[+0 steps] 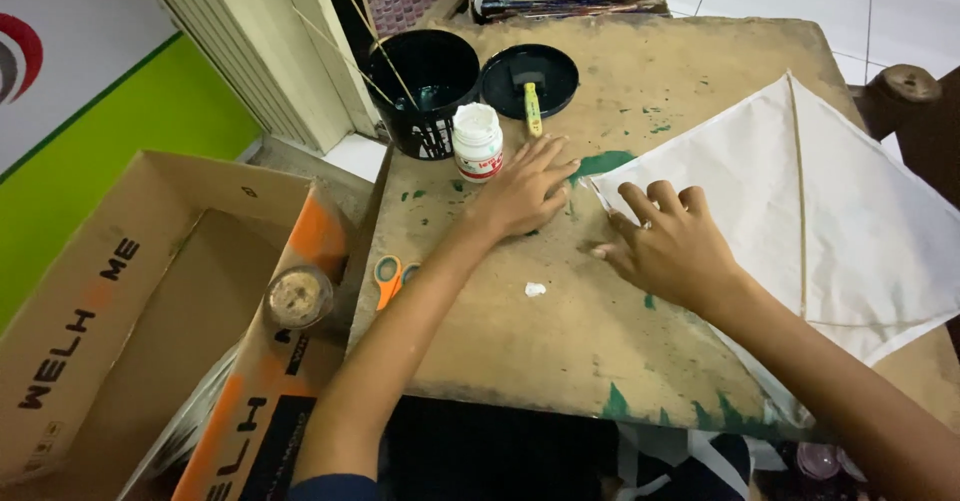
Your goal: Assembling a kite by gluing paper to a frame and painting a decorative stripe.
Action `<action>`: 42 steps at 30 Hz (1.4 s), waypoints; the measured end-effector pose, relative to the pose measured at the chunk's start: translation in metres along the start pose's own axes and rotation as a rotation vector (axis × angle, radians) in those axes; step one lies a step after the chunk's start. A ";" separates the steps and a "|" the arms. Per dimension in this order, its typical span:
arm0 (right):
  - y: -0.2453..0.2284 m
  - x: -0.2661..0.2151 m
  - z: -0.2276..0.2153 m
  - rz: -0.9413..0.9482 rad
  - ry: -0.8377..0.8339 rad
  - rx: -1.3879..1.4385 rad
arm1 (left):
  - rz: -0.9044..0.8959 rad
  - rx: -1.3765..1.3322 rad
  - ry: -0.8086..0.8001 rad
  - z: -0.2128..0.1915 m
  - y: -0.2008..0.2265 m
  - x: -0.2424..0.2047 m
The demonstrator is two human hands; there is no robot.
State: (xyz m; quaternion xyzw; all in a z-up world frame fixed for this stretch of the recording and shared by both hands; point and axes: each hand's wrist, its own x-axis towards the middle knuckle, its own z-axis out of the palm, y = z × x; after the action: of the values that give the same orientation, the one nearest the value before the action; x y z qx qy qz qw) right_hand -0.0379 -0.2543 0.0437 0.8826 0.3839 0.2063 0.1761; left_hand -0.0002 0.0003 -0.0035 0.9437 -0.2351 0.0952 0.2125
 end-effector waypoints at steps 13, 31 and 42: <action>0.004 -0.023 -0.001 0.165 0.039 0.556 | 0.085 -0.075 0.091 -0.021 0.018 -0.011; 0.009 -0.034 0.011 0.141 0.245 0.597 | 0.069 -0.053 0.093 -0.008 0.007 -0.015; 0.021 -0.026 0.015 0.038 0.250 0.551 | 0.139 -0.031 0.086 -0.016 0.000 -0.018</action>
State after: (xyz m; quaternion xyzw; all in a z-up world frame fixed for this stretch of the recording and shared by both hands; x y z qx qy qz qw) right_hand -0.0337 -0.2891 0.0349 0.8719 0.4275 0.2049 -0.1224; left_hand -0.0171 0.0145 0.0062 0.9167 -0.2923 0.1466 0.2297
